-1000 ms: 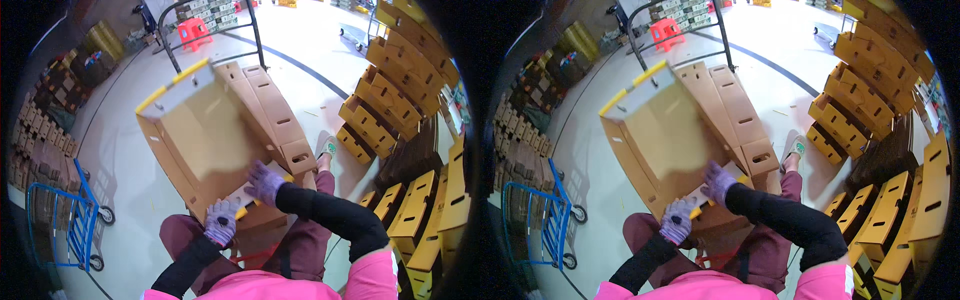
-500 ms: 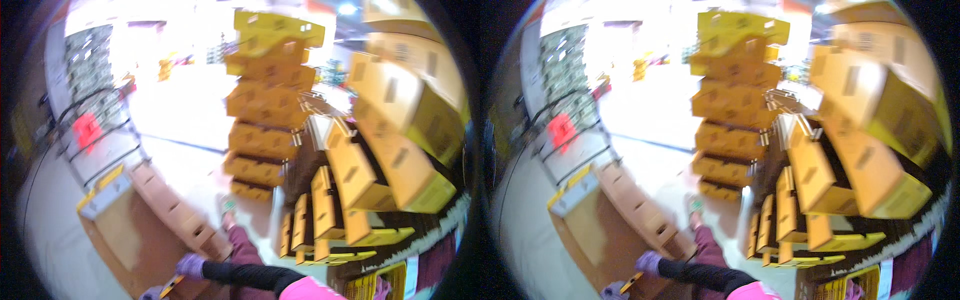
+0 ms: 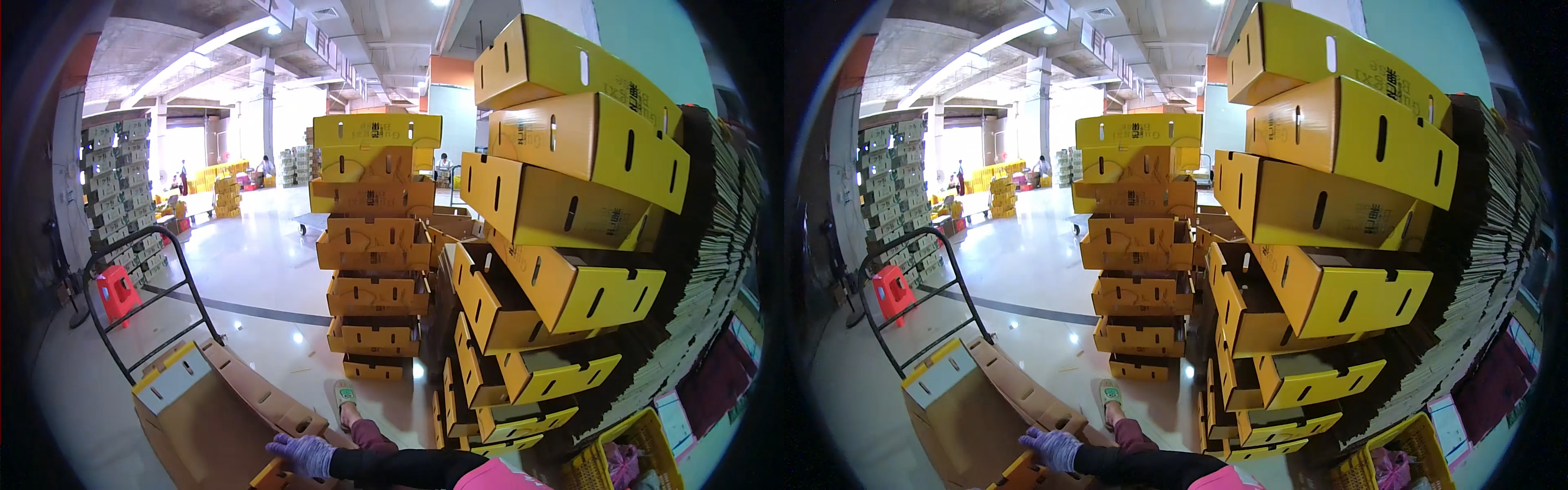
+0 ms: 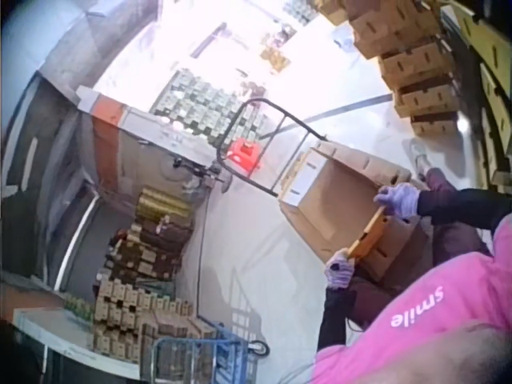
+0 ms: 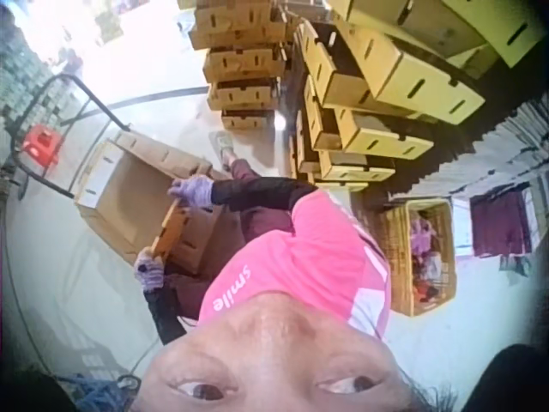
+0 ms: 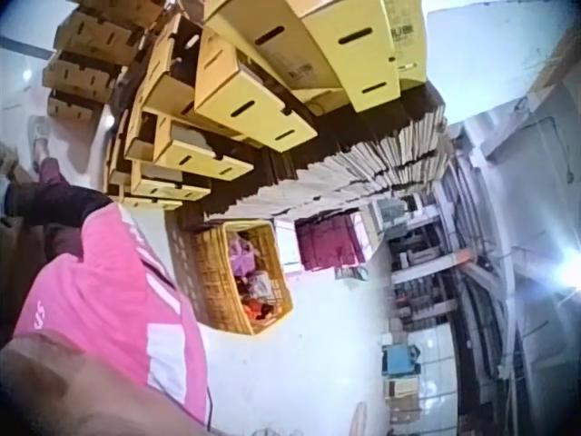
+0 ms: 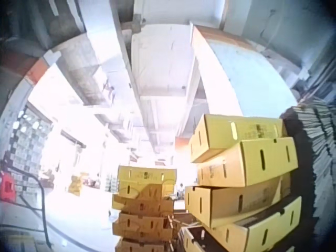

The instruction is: The person sitting on a stool assembles cardboard boxes by folding flat sheets and inserting white liners, then stacks them onto a pile of yellow boxes.

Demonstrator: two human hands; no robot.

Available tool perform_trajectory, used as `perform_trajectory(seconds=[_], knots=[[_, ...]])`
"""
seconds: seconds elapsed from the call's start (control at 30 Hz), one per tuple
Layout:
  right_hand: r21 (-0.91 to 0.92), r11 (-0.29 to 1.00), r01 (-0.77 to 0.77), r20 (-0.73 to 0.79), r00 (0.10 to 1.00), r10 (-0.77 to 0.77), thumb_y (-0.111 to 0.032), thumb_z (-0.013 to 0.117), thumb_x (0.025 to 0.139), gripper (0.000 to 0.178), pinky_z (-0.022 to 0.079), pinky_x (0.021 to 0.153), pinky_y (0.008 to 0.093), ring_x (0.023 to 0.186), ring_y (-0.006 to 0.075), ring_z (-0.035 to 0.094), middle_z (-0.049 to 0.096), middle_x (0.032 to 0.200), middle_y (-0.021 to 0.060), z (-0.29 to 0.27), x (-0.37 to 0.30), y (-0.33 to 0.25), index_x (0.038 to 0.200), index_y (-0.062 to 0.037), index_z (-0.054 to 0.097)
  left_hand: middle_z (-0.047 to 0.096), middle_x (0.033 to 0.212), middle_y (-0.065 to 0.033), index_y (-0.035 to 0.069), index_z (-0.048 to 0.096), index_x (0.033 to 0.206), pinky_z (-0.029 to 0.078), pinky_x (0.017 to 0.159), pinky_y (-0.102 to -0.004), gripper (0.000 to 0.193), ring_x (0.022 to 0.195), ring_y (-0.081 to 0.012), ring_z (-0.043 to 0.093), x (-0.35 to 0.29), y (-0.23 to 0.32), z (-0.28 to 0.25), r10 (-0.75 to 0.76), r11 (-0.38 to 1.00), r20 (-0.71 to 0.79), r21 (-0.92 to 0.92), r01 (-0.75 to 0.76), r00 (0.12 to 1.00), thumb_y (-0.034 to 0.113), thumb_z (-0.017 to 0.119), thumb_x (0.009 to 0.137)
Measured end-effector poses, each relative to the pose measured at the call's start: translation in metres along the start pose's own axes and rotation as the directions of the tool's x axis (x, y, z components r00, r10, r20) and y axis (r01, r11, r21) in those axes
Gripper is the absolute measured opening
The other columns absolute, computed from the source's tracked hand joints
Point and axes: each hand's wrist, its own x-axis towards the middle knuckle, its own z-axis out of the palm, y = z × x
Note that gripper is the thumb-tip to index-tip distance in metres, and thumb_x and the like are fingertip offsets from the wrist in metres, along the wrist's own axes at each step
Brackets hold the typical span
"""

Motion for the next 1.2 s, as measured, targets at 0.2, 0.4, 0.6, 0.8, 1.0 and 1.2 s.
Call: perform_trajectory(seconds=[0.2,0.4,0.6,0.8,1.0,1.2], knots=[[-0.083,0.907,0.413,-0.185,0.888,-0.421,-0.016,0.063,0.082,0.054,0.055,0.078,0.0364,0.114,0.0303,0.057,0.045,0.139,0.014,-0.038,-0.02,-0.022,0.133,-0.0121,0.047,0.048,0.058,-0.0021,0.013,0.056,0.073,0.038,0.043,-0.03,0.017,0.046,-0.0173,0.046,-0.012,-0.029,-0.032,0.685,0.61,-0.47,0.788,-0.085,0.557,0.024,0.062,0.085],[-0.138,0.959,0.247,-0.314,0.908,-0.279,-0.011,0.066,0.081,0.046,0.047,0.095,0.0391,0.122,0.0327,0.049,0.049,0.133,0.0148,-0.019,-0.061,-0.029,0.125,-0.0133,0.054,0.06,0.076,-0.0093,0.011,0.057,0.082,0.048,0.062,-0.041,0.025,0.073,-0.031,0.062,-0.09,-0.078,-0.076,-0.176,0.958,-0.352,0.154,0.243,0.919,0.022,0.075,0.069],[0.04,0.963,0.265,-0.315,0.918,-0.239,-0.004,0.066,0.076,0.042,0.047,0.095,0.0393,0.114,0.0328,0.055,0.056,0.123,0.0148,0.055,-0.086,0.01,0.117,-0.0104,0.059,0.066,0.091,-0.0109,0.01,0.062,0.096,0.051,0.078,-0.0395,0.032,0.09,-0.0303,0.064,-0.179,-0.151,-0.041,-0.612,0.76,-0.149,0.163,0.629,0.777,0.029,0.073,0.073],[0.015,0.989,0.146,-0.133,0.981,-0.143,-0.002,0.061,0.076,0.039,0.046,0.095,0.0381,0.112,0.0313,0.056,0.058,0.119,0.0134,0.08,-0.105,0.041,0.115,-0.0091,0.06,0.066,0.091,-0.0131,0.012,0.061,0.094,0.05,0.073,-0.0439,0.034,0.088,-0.0347,0.064,-0.283,-0.199,0.074,-0.781,0.608,-0.083,0.128,0.784,0.619,0.035,0.07,0.071],[-0.015,1.0,0.008,-0.019,1.0,-0.009,-0.004,0.059,0.077,0.042,0.048,0.092,0.0399,0.112,0.0337,0.056,0.058,0.119,0.0144,0.078,-0.089,0.043,0.118,-0.011,0.058,0.068,0.1,-0.0137,0.011,0.066,0.103,0.052,0.082,-0.0419,0.037,0.095,-0.0344,0.065,-0.393,-0.226,0.128,-0.966,0.252,0.149,0.363,0.897,0.211,0.024,0.075,0.07],[-0.24,0.967,-0.08,-0.229,0.973,0.024,-0.019,0.062,0.085,0.036,0.048,0.087,0.0445,0.105,0.0384,0.057,0.057,0.117,0.0187,0.058,-0.017,0.106,0.119,-0.0086,0.055,0.067,0.107,-0.0131,0.012,0.064,0.099,0.052,0.083,-0.0417,0.038,0.096,-0.0315,0.065,-0.353,-0.245,0.124,-0.939,0.342,0.103,0.367,0.865,0.328,0.025,0.079,0.067]])
